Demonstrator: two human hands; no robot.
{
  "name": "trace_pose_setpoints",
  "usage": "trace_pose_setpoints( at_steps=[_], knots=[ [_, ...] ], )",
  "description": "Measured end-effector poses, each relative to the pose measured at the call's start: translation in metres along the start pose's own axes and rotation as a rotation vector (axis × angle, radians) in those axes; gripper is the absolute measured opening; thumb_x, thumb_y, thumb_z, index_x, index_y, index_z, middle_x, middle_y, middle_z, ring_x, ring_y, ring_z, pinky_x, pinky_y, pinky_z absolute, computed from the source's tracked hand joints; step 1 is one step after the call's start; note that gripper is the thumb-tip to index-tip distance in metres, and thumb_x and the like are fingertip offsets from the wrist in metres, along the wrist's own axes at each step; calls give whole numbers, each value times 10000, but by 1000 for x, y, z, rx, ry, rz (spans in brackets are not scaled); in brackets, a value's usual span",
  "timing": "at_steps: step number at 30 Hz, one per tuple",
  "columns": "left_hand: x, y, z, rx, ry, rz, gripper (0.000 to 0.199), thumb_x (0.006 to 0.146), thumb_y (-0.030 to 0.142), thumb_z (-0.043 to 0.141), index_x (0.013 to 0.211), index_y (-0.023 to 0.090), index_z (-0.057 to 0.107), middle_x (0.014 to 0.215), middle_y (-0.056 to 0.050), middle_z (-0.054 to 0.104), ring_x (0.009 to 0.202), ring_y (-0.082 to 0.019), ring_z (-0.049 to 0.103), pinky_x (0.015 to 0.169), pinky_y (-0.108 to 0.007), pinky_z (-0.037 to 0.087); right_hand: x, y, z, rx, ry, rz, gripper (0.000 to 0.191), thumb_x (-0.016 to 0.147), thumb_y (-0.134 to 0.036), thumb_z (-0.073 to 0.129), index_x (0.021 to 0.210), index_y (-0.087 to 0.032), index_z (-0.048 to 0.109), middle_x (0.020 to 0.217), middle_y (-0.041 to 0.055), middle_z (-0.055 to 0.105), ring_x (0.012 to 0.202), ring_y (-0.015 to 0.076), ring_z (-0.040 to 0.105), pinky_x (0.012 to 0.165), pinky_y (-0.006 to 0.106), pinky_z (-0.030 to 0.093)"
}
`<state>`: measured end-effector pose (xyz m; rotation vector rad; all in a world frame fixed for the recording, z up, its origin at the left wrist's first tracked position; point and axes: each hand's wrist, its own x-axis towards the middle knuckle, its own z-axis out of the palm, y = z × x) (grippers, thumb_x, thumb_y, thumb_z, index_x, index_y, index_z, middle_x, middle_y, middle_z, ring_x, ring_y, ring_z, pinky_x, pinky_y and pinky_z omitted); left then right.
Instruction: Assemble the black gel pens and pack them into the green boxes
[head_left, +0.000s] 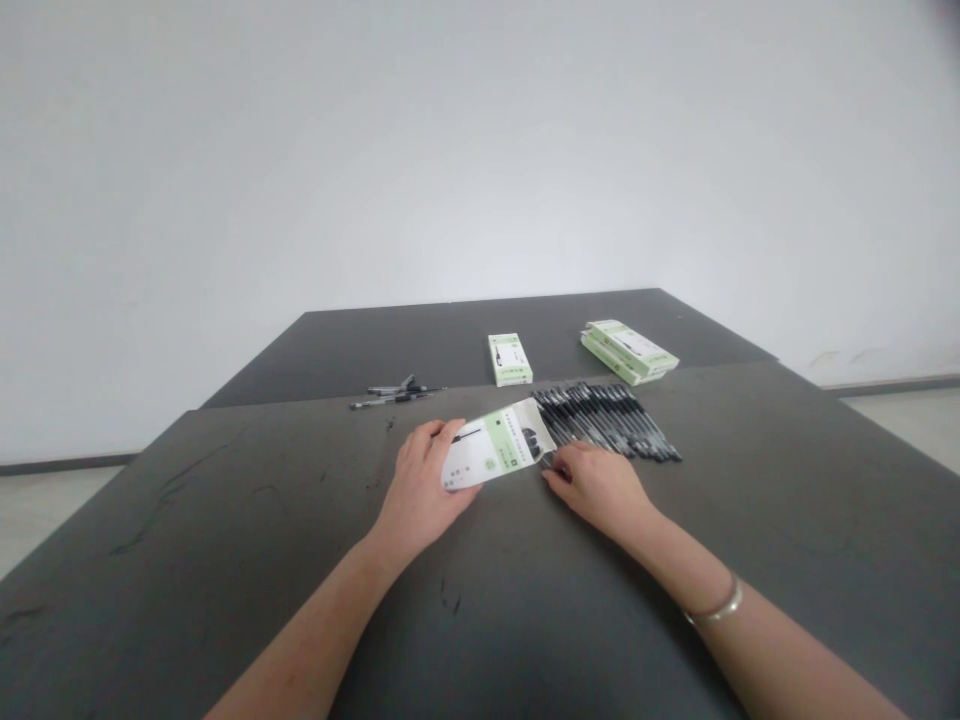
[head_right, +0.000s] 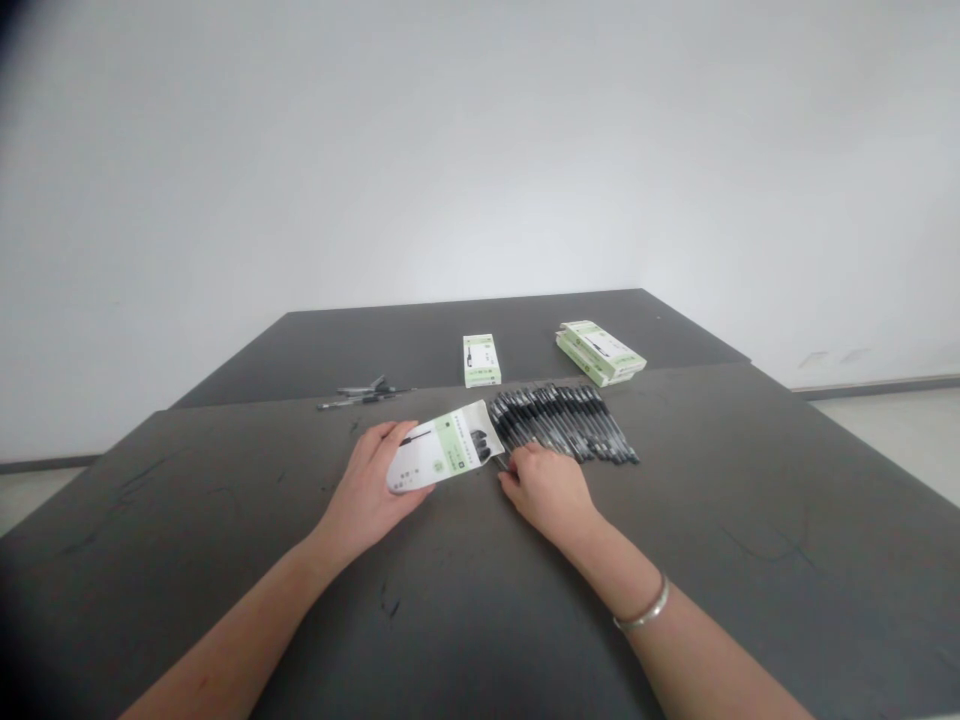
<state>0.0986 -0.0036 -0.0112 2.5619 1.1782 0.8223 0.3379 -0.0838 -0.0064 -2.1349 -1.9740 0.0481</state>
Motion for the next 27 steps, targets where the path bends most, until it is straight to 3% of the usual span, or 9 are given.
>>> trace_pose_setpoints(
  at_steps=[9, 17, 22, 27],
  knots=[
    [0, -1, 1, 12, -5, -5, 688, 732, 254, 700, 1346, 245, 391, 1291, -114, 433, 1222, -308, 445, 1059, -493, 371, 4, 4, -3, 169, 38, 111, 155, 795, -285, 570, 713, -189, 660, 643, 47, 687, 600, 185, 638, 561, 264, 411],
    [0, -1, 1, -11, -6, -7, 693, 733, 250, 697, 1354, 272, 390, 1289, -101, 437, 1227, -306, 449, 1065, -496, 367, 8, 21, -17, 693, 267, 309, 110, 741, -266, 534, 658, -198, 554, 512, -27, 529, 470, 138, 482, 448, 250, 327],
    [0, -2, 2, 8, -19, -2, 681, 743, 264, 688, 1356, 251, 391, 1293, -111, 436, 1229, -310, 444, 1066, -498, 366, 7, 25, -13, 1279, 323, 150, 42, 782, -230, 526, 817, -210, 517, 544, -64, 459, 432, 111, 434, 431, 246, 374],
    [0, -4, 2, 27, -20, 38, 674, 749, 265, 677, 1359, 247, 389, 1291, -114, 436, 1237, -309, 437, 1070, -490, 361, 3, 15, -16, 1374, 459, 44, 128, 823, -258, 553, 930, -230, 488, 862, 14, 592, 496, 100, 511, 451, 256, 442]
  ],
)
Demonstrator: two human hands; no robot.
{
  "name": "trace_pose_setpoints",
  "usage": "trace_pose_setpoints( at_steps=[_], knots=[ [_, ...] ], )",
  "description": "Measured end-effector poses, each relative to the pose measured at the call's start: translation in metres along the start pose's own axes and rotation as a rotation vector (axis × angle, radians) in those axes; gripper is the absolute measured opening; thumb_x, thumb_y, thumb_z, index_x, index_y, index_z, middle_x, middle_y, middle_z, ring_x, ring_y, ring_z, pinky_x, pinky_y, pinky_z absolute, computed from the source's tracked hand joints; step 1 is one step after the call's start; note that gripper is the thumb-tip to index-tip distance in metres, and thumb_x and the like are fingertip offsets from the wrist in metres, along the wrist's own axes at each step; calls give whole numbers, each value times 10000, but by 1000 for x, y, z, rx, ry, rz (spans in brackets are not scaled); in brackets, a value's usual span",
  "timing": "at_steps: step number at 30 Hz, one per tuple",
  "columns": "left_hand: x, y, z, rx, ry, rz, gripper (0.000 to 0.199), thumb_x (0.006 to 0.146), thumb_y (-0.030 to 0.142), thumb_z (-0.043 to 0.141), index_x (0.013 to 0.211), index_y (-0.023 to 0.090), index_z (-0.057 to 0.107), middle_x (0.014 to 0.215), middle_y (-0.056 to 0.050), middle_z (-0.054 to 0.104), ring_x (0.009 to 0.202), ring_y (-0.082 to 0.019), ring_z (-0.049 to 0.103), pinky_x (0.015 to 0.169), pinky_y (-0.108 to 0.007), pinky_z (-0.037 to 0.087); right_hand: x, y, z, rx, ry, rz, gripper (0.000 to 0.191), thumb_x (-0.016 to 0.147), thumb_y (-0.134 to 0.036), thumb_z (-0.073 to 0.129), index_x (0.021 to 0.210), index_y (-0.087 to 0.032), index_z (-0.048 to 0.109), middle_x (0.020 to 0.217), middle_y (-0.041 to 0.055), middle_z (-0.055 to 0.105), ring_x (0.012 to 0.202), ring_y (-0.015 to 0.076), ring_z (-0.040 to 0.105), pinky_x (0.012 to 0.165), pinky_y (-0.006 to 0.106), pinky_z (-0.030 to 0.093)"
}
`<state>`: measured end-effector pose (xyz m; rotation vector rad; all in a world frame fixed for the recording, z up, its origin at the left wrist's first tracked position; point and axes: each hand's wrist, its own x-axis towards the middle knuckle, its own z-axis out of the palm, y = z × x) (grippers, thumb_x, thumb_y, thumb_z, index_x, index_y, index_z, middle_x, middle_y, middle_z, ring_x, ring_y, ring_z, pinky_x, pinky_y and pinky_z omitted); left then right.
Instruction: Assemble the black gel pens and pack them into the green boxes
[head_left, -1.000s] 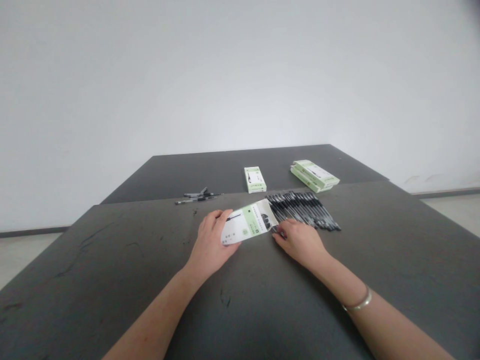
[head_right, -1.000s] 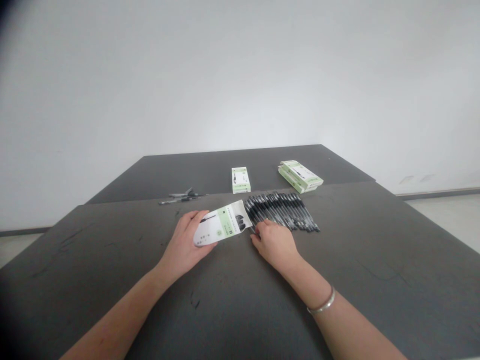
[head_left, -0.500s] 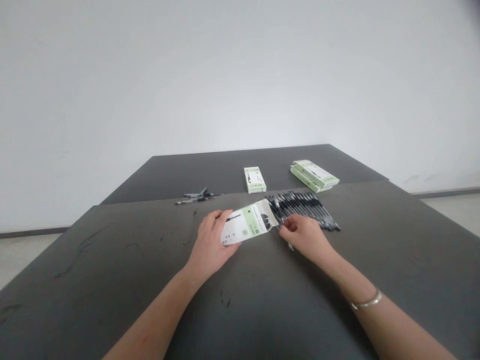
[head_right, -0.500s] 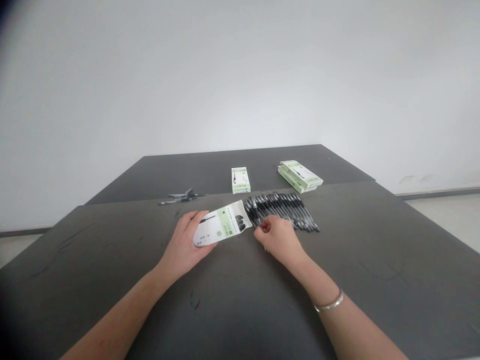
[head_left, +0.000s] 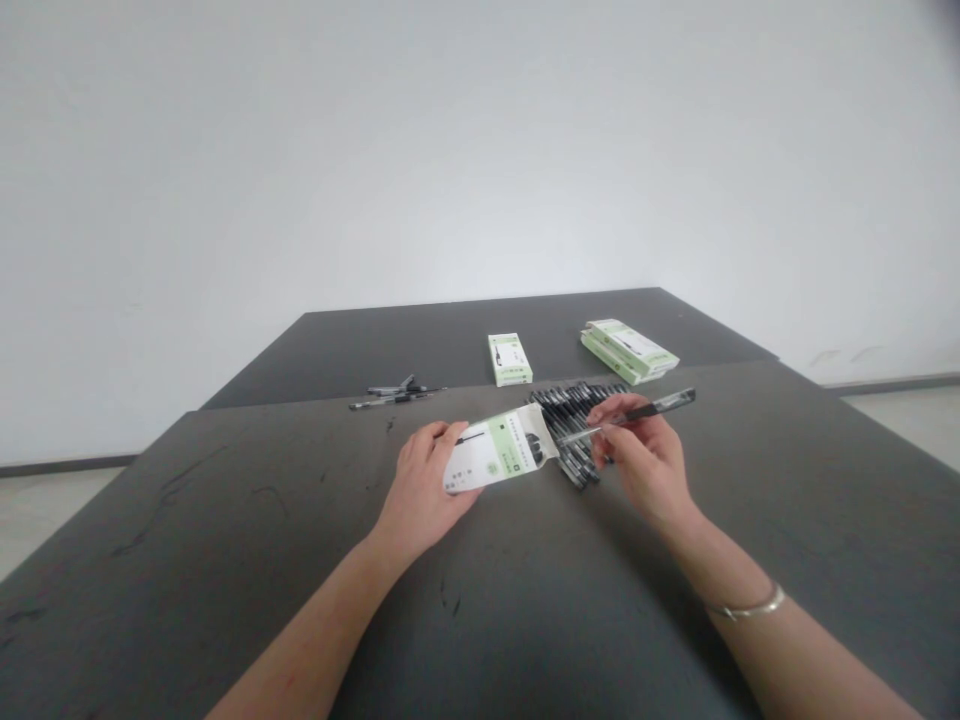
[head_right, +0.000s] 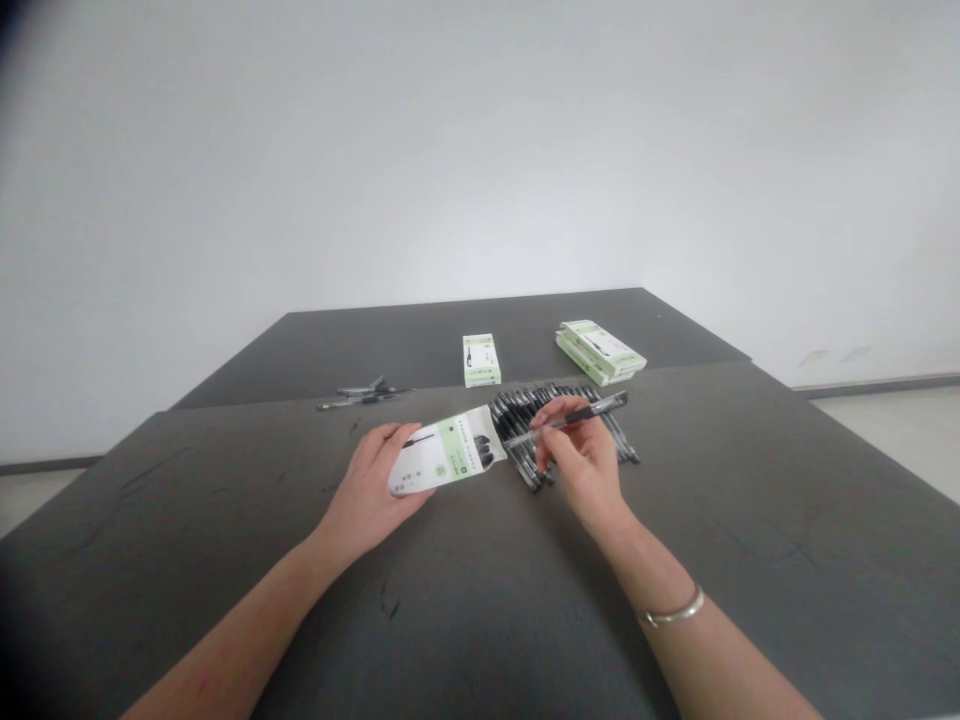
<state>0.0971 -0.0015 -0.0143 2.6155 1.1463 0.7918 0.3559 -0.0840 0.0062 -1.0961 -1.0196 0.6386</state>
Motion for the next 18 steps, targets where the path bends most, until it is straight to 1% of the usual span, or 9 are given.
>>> trace_pose_setpoints(
  at_steps=[3, 8, 14, 18],
  knots=[
    [0, 1, -1, 21, -8, 21, 665, 752, 257, 672, 1354, 249, 389, 1278, -115, 442, 1220, -309, 442, 1056, -493, 369, -3, -6, 5, 25, 12, -17, 135, 869, -305, 518, 979, -257, 457, 878, 14, 609, 535, 127, 568, 478, 283, 486],
    [-1, 1, -1, 48, -30, 44, 642, 754, 255, 664, 1342, 227, 406, 1278, -124, 438, 1212, -313, 434, 1048, -487, 367, -6, -12, 10, 107, -1, 53, 182, 910, -393, 490, 1006, -244, 452, 892, 53, 648, 624, 177, 650, 530, 318, 531],
    [0, 1, -1, 39, -36, 55, 647, 753, 253, 666, 1345, 224, 407, 1288, -123, 438, 1215, -310, 433, 1052, -486, 361, -7, -14, 16, 156, -30, 51, 169, 915, -363, 560, 988, -233, 480, 910, 53, 671, 693, 188, 681, 575, 324, 557],
    [0, 2, -2, 43, -39, 67, 639, 764, 258, 658, 1346, 215, 398, 1287, -132, 441, 1226, -317, 425, 1050, -494, 363, -7, -12, 19, 149, -63, 59, 187, 895, -366, 610, 964, -227, 507, 910, 59, 686, 711, 188, 687, 592, 323, 568]
  ],
)
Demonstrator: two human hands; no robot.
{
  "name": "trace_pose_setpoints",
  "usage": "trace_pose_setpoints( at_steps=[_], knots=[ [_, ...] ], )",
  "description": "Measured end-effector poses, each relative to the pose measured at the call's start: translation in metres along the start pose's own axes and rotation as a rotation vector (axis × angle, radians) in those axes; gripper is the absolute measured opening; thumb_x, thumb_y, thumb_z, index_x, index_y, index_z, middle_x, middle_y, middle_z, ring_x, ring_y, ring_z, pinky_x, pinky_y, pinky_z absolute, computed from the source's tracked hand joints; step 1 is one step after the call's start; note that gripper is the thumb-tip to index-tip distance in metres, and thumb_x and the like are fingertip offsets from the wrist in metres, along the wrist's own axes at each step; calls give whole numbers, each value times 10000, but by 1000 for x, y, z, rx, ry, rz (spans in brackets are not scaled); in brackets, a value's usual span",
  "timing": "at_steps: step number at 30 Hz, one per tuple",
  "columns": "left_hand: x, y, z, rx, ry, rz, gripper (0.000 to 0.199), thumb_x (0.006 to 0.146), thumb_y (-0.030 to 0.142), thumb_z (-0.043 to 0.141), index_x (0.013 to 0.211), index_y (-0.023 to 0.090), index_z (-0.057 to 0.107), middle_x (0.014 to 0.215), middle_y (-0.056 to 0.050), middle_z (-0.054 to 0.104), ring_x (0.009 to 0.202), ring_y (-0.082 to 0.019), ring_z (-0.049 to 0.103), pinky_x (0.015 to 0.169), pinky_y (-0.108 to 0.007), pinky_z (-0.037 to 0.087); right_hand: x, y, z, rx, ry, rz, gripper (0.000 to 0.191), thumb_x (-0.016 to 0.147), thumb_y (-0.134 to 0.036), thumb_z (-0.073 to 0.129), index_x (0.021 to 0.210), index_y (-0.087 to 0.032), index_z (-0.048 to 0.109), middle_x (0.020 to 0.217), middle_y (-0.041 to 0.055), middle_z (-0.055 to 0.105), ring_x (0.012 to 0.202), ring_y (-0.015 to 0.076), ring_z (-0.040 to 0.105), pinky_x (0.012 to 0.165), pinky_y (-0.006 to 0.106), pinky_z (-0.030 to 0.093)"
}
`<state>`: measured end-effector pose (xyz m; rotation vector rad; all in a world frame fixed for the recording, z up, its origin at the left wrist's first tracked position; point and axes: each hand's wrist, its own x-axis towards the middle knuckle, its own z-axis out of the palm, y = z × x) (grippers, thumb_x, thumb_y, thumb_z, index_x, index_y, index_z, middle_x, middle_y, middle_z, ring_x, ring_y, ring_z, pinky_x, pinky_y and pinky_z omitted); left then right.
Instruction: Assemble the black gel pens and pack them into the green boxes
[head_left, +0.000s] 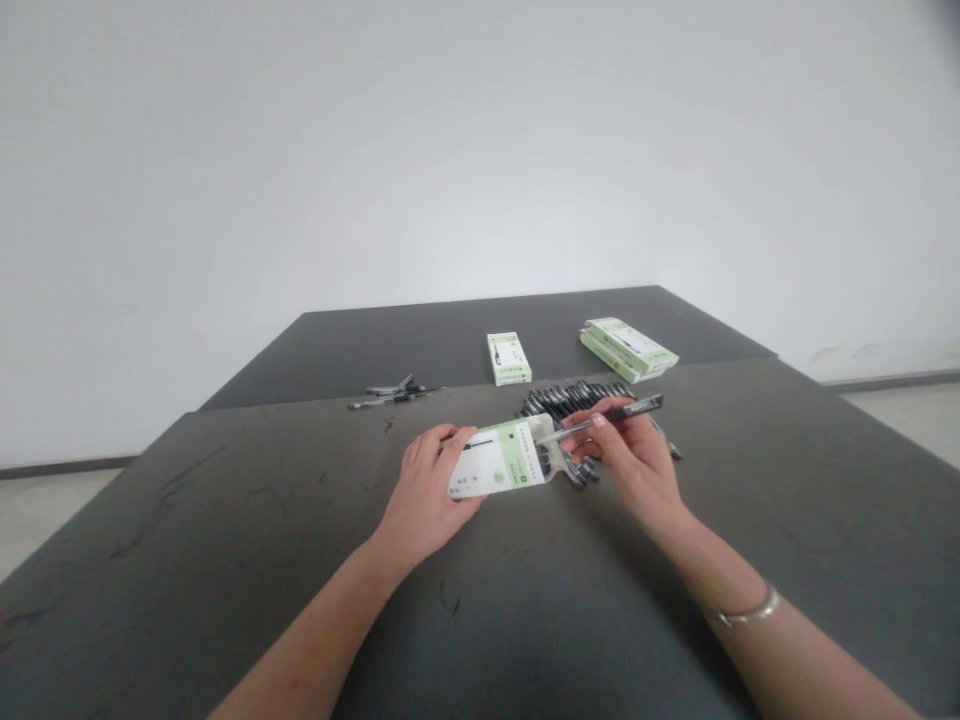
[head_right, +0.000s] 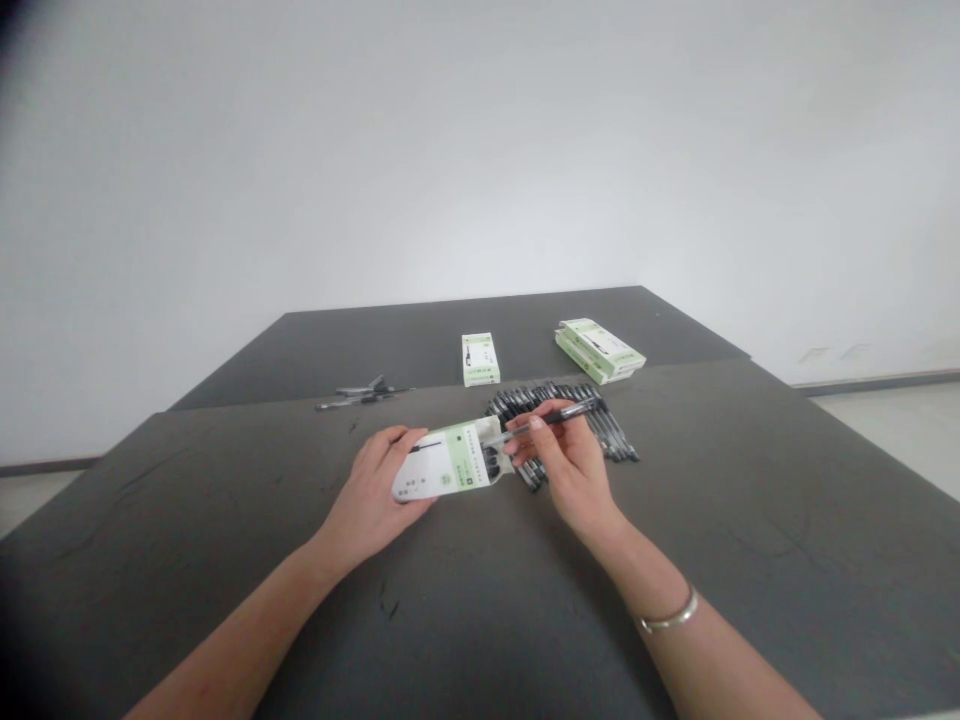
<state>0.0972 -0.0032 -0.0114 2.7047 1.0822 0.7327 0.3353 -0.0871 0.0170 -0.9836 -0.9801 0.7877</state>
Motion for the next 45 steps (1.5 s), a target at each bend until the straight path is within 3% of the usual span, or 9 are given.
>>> trace_pose_setpoints(
  at_steps=[4, 9, 14, 21, 27, 32, 37, 45],
  knots=[
    [0, 2, -1, -3, 0, 5, 640, 765, 253, 654, 1348, 211, 394, 1280, -134, 439, 1230, -315, 421, 1053, -492, 363, 0, 3, 2, -73, -19, 12, 215, 861, -390, 651, 913, -205, 556, 920, 74, 690, 712, 181, 681, 596, 312, 564],
    [-1, 4, -2, -2, -10, -2, 635, 764, 245, 652, 1344, 213, 396, 1282, -128, 436, 1228, -310, 420, 1057, -486, 361, 1, 5, 1, -214, -27, 35, 215, 810, -353, 708, 902, -188, 607, 630, -14, 614, 537, 126, 593, 521, 255, 498],
    [0, 4, -3, 6, -21, -3, 632, 767, 250, 650, 1343, 206, 394, 1282, -129, 436, 1222, -306, 419, 1054, -485, 362, 0, 9, -2, -192, -86, 110, 219, 843, -363, 661, 945, -180, 595, 520, -53, 542, 428, 108, 515, 442, 241, 429],
    [0, 2, -1, -3, -17, -13, 650, 756, 245, 658, 1350, 214, 395, 1293, -128, 435, 1217, -310, 420, 1052, -488, 363, 1, 14, -7, 63, -68, 137, 181, 916, -388, 524, 1005, -231, 515, 747, -10, 618, 523, 122, 549, 436, 250, 460],
    [0, 2, -1, 6, -12, -10, 649, 754, 245, 662, 1347, 207, 402, 1285, -129, 438, 1219, -310, 421, 1050, -486, 362, 1, 6, -3, -120, -37, 79, 188, 913, -378, 562, 990, -216, 505, 719, -14, 626, 467, 94, 529, 414, 221, 433],
    [0, 2, -1, -9, -7, -12, 650, 750, 243, 663, 1343, 214, 398, 1281, -128, 438, 1214, -309, 424, 1048, -485, 364, 0, 5, -4, -263, -74, 51, 194, 886, -359, 609, 975, -187, 592, 568, -57, 523, 447, 81, 486, 423, 208, 388],
    [0, 2, -1, -18, 1, -6, 658, 744, 228, 663, 1344, 232, 390, 1279, -124, 441, 1207, -306, 431, 1044, -489, 366, 2, 7, -7, -290, -39, 67, 231, 843, -373, 650, 945, -166, 639, 536, -55, 504, 429, 84, 446, 408, 219, 356],
    [0, 3, -2, -19, -10, -12, 666, 752, 233, 659, 1356, 235, 377, 1293, -126, 432, 1223, -313, 418, 1047, -493, 364, -1, 9, -9, -318, -141, 93, 210, 873, -344, 618, 997, -175, 625, 602, -36, 519, 474, 104, 466, 439, 243, 379]
  ],
)
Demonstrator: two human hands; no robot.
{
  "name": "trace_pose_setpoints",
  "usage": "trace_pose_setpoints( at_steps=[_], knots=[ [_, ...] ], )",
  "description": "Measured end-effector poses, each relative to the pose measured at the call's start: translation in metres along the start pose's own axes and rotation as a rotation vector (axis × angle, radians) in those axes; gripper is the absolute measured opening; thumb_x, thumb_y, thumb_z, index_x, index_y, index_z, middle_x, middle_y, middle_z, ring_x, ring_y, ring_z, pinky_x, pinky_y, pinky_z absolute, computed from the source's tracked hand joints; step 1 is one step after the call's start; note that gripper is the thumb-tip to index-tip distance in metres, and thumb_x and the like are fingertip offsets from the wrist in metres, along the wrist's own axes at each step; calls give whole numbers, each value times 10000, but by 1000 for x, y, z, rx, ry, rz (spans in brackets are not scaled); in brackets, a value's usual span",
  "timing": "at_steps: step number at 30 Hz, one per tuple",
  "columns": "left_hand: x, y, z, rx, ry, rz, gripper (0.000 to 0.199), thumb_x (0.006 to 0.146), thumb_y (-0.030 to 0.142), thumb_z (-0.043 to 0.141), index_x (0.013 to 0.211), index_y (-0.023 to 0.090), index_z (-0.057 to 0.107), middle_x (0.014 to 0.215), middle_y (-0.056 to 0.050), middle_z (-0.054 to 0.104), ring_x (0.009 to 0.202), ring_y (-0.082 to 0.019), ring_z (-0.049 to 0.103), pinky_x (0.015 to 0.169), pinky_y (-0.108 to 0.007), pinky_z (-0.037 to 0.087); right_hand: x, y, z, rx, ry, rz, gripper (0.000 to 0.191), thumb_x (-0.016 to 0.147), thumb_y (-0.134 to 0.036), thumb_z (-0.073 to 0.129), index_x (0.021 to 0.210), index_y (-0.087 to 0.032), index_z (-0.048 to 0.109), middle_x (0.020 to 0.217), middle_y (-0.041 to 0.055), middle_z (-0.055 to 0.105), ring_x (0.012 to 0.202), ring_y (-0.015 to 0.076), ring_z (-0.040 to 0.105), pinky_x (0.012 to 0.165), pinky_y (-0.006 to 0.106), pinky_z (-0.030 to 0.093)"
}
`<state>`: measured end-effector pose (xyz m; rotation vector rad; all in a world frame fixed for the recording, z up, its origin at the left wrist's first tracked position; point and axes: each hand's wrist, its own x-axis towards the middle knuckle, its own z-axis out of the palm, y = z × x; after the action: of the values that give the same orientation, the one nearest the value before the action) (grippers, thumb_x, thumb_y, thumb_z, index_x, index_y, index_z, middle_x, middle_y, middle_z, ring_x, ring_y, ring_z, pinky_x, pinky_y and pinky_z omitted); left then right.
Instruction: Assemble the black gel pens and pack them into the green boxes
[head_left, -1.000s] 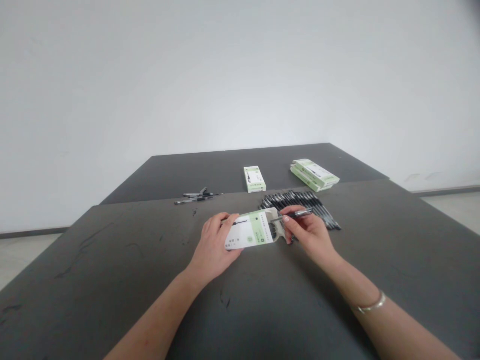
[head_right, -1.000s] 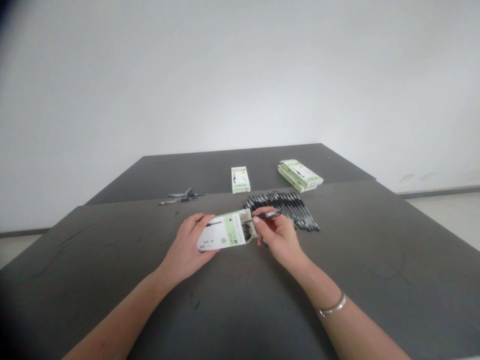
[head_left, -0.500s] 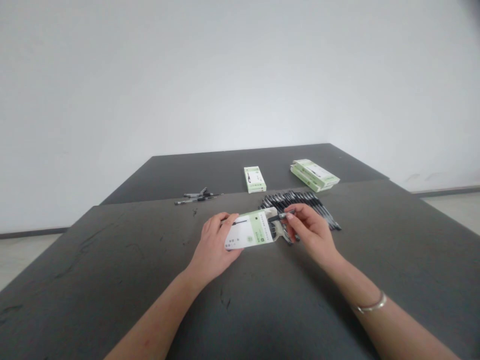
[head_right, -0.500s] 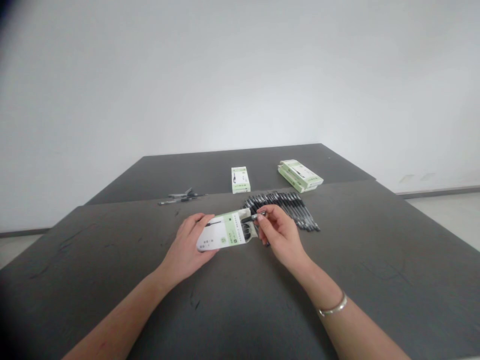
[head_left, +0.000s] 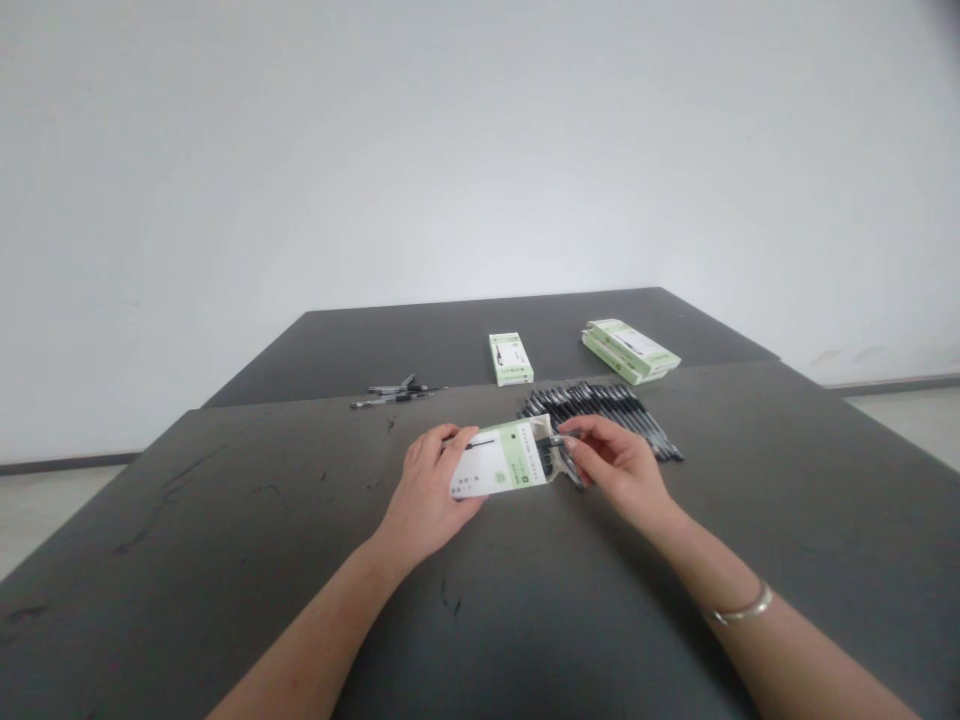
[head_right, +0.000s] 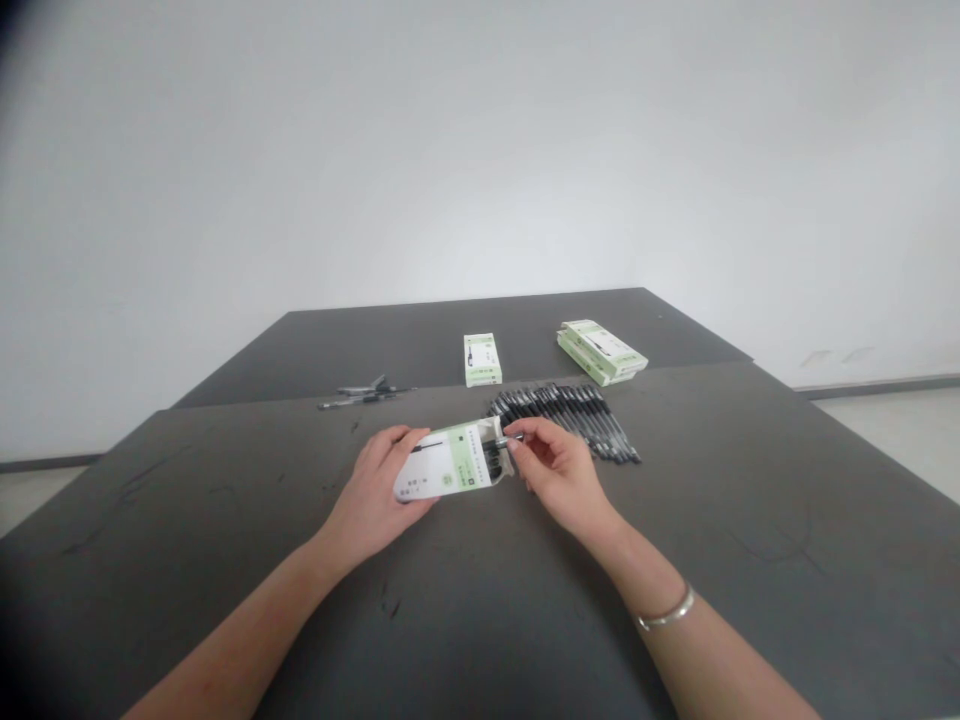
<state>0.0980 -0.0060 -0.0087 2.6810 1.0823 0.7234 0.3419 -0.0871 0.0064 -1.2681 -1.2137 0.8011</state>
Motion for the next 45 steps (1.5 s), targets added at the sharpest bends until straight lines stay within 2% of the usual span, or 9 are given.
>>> trace_pose_setpoints(
  at_steps=[4, 8, 18, 24, 28, 32, 36, 41, 45],
  knots=[
    [0, 0, -1, -4, 3, -13, 651, 755, 245, 660, 1349, 236, 394, 1288, -121, 436, 1224, -312, 426, 1053, -491, 363, -2, 1, 0, -4, -24, -56, 186, 892, -299, 593, 1049, -203, 567, 684, -36, 500, 528, 105, 485, 478, 242, 390],
    [0, 0, 0, -10, -3, -20, 651, 753, 252, 664, 1348, 226, 400, 1295, -124, 432, 1224, -311, 427, 1056, -488, 362, -1, 5, -1, -80, -36, -101, 158, 889, -281, 595, 1026, -205, 577, 724, -30, 479, 585, 110, 486, 516, 245, 386],
    [2, -1, 0, -2, -20, 6, 656, 756, 254, 663, 1351, 216, 389, 1290, -134, 432, 1231, -314, 412, 1051, -497, 360, -1, 1, -4, -294, -117, -165, 150, 888, -254, 569, 1010, -195, 635, 703, -6, 561, 571, 122, 482, 530, 263, 391],
    [1, 0, 0, -9, -5, 9, 656, 756, 247, 659, 1353, 229, 388, 1293, -126, 433, 1244, -315, 410, 1057, -499, 360, -1, 4, -5, -369, -125, -192, 168, 907, -296, 549, 1051, -214, 571, 651, -33, 504, 545, 121, 461, 511, 256, 378],
    [1, -1, -1, -14, 0, 15, 654, 754, 241, 655, 1352, 237, 393, 1287, -119, 441, 1239, -311, 416, 1057, -493, 362, 0, 3, -4, -422, -106, -234, 156, 905, -288, 545, 1035, -217, 593, 678, -8, 538, 568, 134, 484, 526, 266, 401],
    [1, 0, -2, -7, -3, 15, 653, 744, 238, 661, 1343, 228, 401, 1283, -122, 442, 1234, -314, 420, 1051, -494, 366, 1, -1, -4, -474, -102, -340, 171, 898, -244, 536, 1030, -222, 644, 814, 45, 604, 644, 158, 539, 565, 288, 436],
    [1, 0, -2, 0, -12, 7, 651, 749, 234, 657, 1345, 212, 396, 1283, -128, 439, 1227, -308, 420, 1050, -488, 367, 1, -1, -4, -503, -92, -379, 214, 911, -224, 515, 1083, -223, 642, 904, 67, 621, 687, 165, 562, 589, 297, 458],
    [1, 0, -2, -3, -12, 21, 640, 761, 250, 654, 1346, 219, 395, 1286, -129, 442, 1236, -308, 416, 1056, -491, 360, 2, 4, -3, -520, -23, -349, 164, 902, -246, 542, 1039, -224, 629, 847, 55, 612, 734, 186, 579, 621, 306, 487],
    [1, 0, -2, -18, -6, 27, 654, 756, 242, 654, 1354, 241, 391, 1290, -123, 443, 1243, -309, 415, 1062, -496, 355, 3, 3, -1, -541, -18, -357, 103, 904, -246, 547, 967, -223, 625, 849, 59, 627, 732, 188, 585, 616, 306, 488]
  ],
)
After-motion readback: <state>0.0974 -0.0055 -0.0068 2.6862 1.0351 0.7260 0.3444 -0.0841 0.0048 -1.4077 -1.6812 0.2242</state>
